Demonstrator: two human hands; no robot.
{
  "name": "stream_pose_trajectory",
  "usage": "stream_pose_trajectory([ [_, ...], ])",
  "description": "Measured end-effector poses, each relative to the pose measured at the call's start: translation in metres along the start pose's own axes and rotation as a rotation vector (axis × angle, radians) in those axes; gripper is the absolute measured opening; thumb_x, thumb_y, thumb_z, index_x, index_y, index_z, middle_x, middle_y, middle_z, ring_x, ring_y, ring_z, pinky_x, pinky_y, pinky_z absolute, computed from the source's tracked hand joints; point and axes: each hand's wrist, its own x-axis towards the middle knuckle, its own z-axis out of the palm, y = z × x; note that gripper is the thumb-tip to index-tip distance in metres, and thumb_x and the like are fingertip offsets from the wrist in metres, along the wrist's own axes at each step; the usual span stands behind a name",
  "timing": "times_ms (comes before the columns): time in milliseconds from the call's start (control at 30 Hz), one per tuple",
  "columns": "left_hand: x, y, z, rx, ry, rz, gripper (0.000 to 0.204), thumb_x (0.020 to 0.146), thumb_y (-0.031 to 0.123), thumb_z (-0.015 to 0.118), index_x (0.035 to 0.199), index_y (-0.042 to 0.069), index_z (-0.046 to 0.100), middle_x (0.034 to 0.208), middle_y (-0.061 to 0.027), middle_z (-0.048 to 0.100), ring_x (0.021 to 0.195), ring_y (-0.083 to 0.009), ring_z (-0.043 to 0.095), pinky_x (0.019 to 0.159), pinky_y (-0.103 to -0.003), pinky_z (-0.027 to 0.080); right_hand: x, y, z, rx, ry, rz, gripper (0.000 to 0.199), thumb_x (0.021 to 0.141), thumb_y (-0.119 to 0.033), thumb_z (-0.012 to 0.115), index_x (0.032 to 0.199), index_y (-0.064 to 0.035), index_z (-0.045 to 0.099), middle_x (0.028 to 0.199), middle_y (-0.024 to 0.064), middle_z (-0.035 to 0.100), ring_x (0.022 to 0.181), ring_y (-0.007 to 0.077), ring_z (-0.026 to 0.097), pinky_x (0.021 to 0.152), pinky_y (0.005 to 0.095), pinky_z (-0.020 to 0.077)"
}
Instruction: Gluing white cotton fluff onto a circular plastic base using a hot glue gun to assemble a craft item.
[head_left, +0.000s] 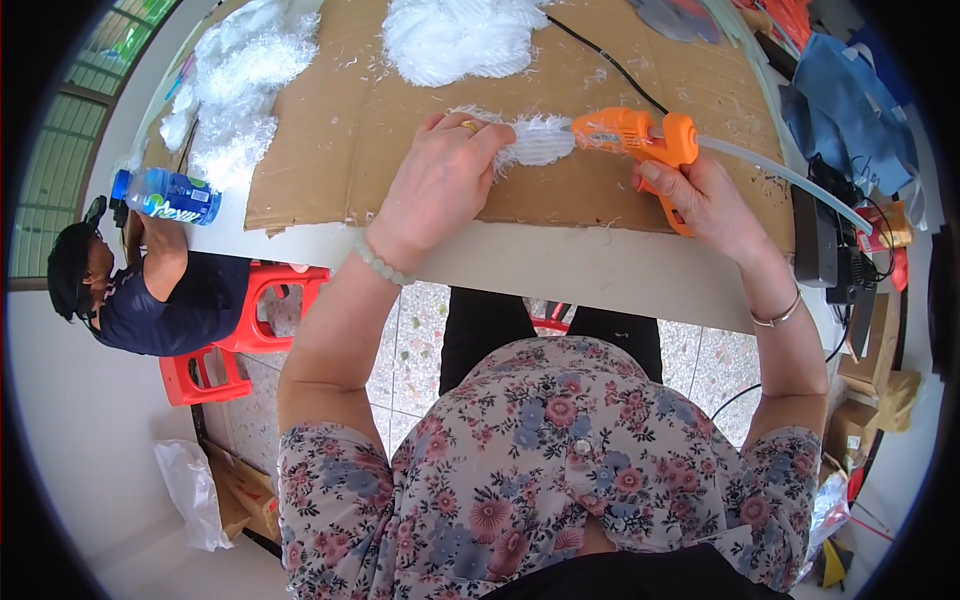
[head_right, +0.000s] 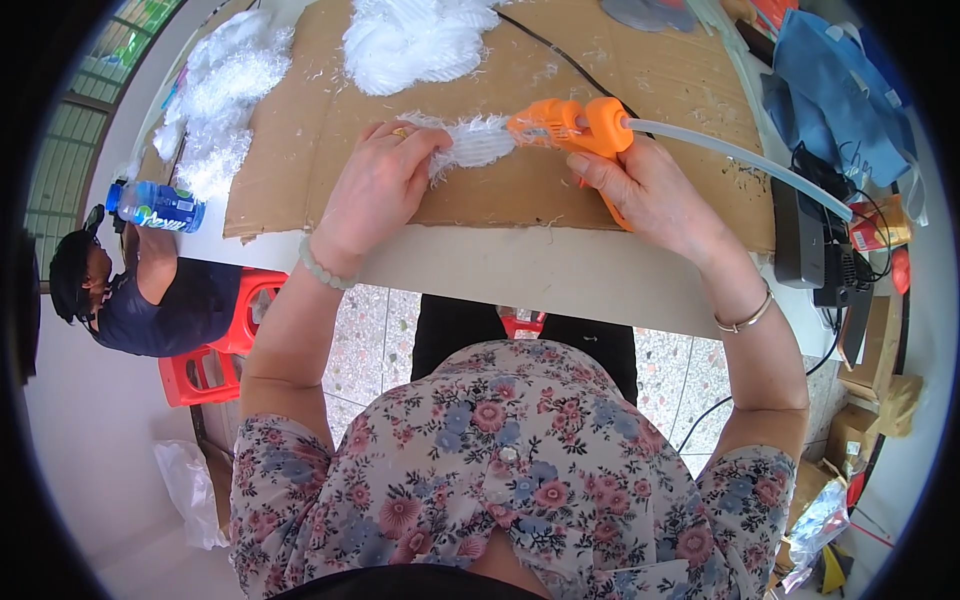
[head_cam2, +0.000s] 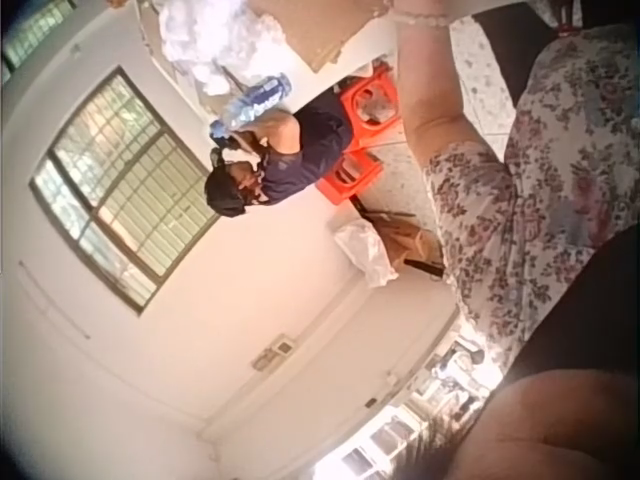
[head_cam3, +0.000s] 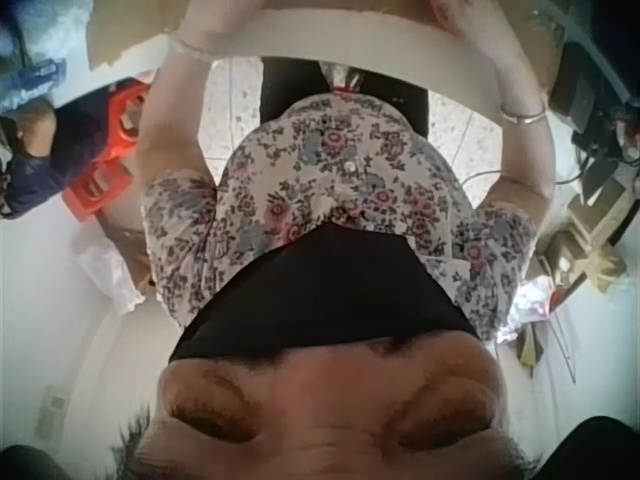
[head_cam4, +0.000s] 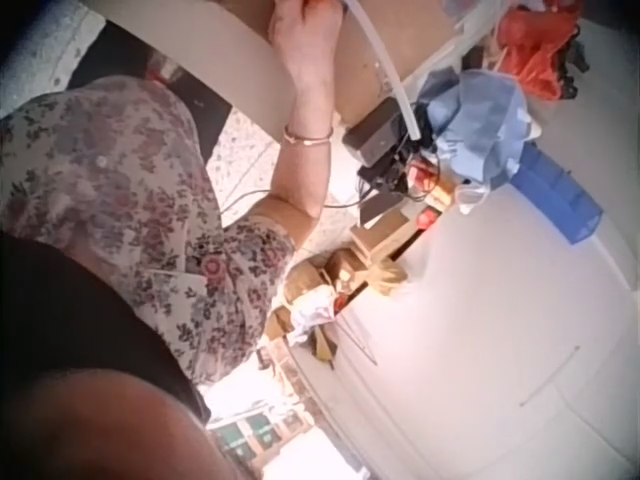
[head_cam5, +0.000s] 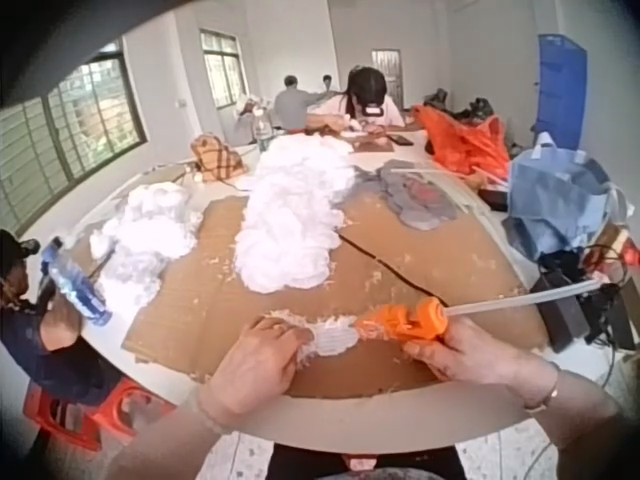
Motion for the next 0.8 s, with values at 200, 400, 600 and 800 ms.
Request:
stream_pose_trajectory([
  [200,0.000,0.000,0.002,-0.007,-0.006,-0.003,0.024,0.073,-0.003,0.055,0.095,0.005,0.061,0.076,-0.0110,0.064,0.087,-0.0280,0.059,0.088,-0.041,0.041,0.004,0.000,0.001,0.005,0.023,-0.026,0.036,0.095,-0.033,0.050,0.099,0.0015,0.059,0.085,0.0048,0.061,0.078,0.0126,0.054,0.072,0.0261,0.0440],
  [400,-0.001,0.000,0.000,-0.009,-0.001,-0.006,0.024,0.072,-0.003,0.055,0.095,0.005,0.061,0.078,-0.0106,0.064,0.087,-0.0278,0.058,0.087,-0.041,0.041,0.003,-0.005,0.000,-0.031,0.011,0.016,0.037,0.095,-0.035,0.049,0.098,0.0010,0.058,0.082,0.0049,0.060,0.076,0.0132,0.054,0.071,0.0264,0.0437],
  [600,-0.001,-0.001,0.002,-0.003,0.011,0.004,0.025,0.072,-0.002,0.056,0.095,0.005,0.061,0.079,-0.0107,0.064,0.088,-0.0283,0.058,0.087,-0.042,0.041,0.000,-0.006,-0.001,-0.063,-0.002,0.025,0.040,0.094,-0.038,0.049,0.099,0.0009,0.058,0.081,0.0054,0.060,0.075,0.0135,0.054,0.068,0.0267,0.0435],
  [800,-0.002,-0.002,0.002,0.008,0.011,0.000,0.026,0.072,-0.002,0.056,0.096,0.005,0.061,0.074,-0.0120,0.063,0.090,-0.0305,0.058,0.087,-0.042,0.041,-0.004,-0.011,0.001,-0.057,0.028,-0.007,0.040,0.094,-0.038,0.049,0.099,0.0007,0.057,0.079,0.0054,0.060,0.071,0.0135,0.053,0.064,0.0268,0.0431],
])
